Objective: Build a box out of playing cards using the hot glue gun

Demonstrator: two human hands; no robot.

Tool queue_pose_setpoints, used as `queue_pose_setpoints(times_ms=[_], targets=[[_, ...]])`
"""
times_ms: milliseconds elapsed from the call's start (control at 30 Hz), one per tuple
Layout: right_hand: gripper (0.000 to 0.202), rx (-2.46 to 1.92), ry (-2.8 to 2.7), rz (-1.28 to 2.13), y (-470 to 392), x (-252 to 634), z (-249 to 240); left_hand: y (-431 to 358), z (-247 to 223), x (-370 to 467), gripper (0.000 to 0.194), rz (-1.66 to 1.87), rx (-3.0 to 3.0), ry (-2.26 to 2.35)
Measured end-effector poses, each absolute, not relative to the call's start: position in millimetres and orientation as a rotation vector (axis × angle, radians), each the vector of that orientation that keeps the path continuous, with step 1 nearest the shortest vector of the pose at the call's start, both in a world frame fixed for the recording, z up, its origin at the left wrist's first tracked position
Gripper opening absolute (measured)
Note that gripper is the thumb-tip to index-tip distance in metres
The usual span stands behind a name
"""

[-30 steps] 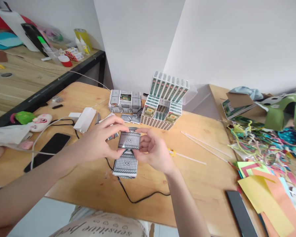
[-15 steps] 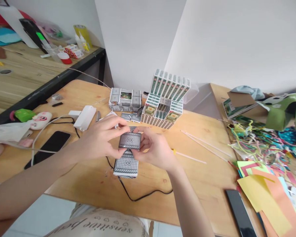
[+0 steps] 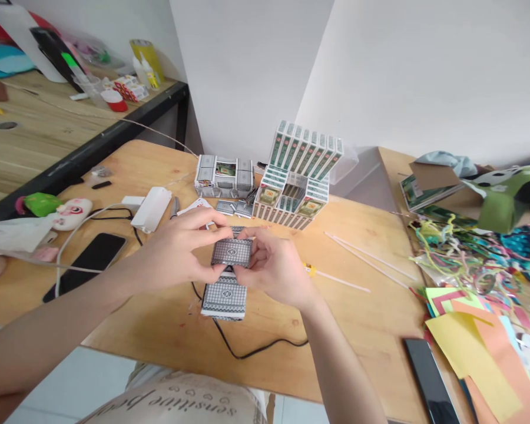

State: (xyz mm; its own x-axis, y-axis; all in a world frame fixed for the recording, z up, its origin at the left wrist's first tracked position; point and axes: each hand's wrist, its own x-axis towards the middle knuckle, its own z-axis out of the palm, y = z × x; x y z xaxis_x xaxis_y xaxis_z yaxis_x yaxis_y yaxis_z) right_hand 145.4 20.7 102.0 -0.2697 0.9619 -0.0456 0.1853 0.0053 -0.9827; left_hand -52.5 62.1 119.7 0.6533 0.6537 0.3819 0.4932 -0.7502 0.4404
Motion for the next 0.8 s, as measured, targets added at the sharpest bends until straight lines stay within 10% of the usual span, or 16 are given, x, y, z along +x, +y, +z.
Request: queue_pose_setpoints(times_ms=[800], targets=[[0.028,-1.321,-1.501,1.31,15,144,97,49,125,-47,0.016,0.756,2.422,1.04]])
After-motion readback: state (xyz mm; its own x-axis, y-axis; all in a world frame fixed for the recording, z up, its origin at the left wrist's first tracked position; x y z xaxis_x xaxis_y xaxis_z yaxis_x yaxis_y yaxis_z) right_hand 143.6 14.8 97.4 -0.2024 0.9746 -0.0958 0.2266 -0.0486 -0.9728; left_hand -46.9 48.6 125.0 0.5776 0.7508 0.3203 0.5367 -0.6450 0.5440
